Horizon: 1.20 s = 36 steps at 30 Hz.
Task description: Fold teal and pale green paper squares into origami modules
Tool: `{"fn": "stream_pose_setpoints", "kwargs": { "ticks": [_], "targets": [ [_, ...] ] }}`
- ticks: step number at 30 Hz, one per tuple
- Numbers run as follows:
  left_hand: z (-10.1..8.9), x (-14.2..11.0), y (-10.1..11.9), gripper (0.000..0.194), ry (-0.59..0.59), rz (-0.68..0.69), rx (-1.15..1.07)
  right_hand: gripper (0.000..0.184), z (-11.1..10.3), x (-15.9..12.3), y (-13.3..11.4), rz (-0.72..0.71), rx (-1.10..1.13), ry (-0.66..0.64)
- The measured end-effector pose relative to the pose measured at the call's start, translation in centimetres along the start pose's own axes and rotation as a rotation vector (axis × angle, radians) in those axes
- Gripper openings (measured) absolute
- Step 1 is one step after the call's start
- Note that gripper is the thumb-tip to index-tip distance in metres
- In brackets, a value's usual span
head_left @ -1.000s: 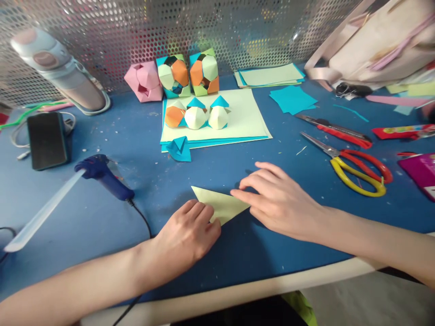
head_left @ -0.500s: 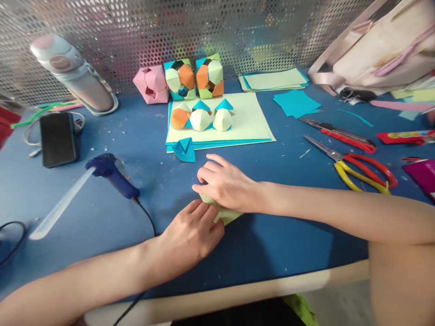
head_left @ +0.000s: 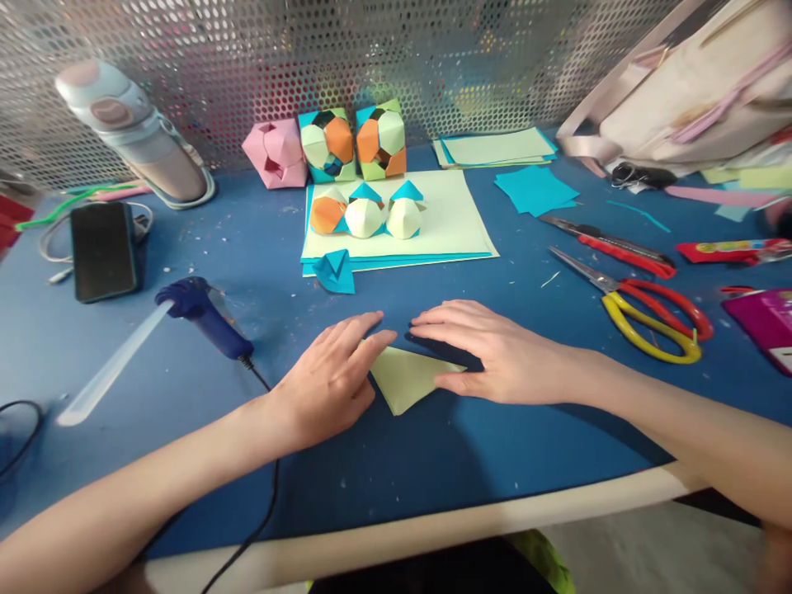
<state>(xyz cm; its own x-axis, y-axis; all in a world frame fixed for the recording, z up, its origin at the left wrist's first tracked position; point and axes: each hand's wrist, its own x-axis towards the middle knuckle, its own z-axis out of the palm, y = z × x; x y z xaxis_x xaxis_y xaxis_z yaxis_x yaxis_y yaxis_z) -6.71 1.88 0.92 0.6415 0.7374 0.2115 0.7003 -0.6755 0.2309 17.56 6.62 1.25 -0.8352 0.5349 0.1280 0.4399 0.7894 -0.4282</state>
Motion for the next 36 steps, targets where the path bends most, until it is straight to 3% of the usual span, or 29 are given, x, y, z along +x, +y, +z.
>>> {"fn": "stream_pose_setpoints", "kwargs": {
  "ticks": [2, 5, 9, 12, 14, 17, 19, 23, 27, 30, 36],
  "targets": [
    [0.4, 0.1, -0.3, 0.038, -0.033, 0.009, -0.044, 0.057, 0.1, -0.5, -0.1, -0.004, -0.004, -0.029],
    [1.0, 0.4, -0.6, 0.016, 0.027, 0.04, -0.049, 0.067, 0.4, -0.7, -0.3, 0.002, 0.007, -0.056],
    [1.6, 0.7, -0.7, 0.016, 0.13, 0.028, -0.04, 0.068, 0.9, -0.6, -0.2, 0.066, 0.073, -0.062],
    [1.5, 0.7, -0.5, 0.013, 0.186, -0.009, -0.154, 0.066, 1.1, -0.4, -0.3, 0.147, 0.176, -0.004],
    [1.1, 0.6, -0.2, 0.012, 0.2, -0.1, -0.285, 0.057, 1.2, -0.1, -0.6, 0.228, 0.278, 0.096],
    [0.5, 0.5, 0.3, 0.012, 0.191, -0.371, -0.504, 0.041, 1.6, 0.3, -1.1, 0.392, 0.516, 0.229],
    [0.3, 0.5, 0.4, 0.015, 0.197, -0.53, -0.662, 0.039, 1.8, 0.6, -1.3, 0.476, 0.697, 0.252],
    [0.8, 0.4, 0.5, 0.02, 0.214, -0.699, -1.027, 0.043, 2.2, 0.9, -1.5, 0.523, 0.896, 0.29],
    [1.3, 0.2, 0.6, 0.019, 0.161, -0.741, -1.319, 0.05, 2.3, 0.8, -1.4, 0.553, 0.983, 0.35],
    [1.4, 0.2, 1.0, 0.021, 0.107, -0.75, -1.329, 0.05, 2.2, 0.7, -1.4, 0.546, 1.046, 0.389],
    [1.4, 0.6, 2.5, 0.024, 0.161, -0.81, -1.479, 0.047, 2.2, 0.8, -1.6, 0.617, 1.052, 0.508]
  ]
}}
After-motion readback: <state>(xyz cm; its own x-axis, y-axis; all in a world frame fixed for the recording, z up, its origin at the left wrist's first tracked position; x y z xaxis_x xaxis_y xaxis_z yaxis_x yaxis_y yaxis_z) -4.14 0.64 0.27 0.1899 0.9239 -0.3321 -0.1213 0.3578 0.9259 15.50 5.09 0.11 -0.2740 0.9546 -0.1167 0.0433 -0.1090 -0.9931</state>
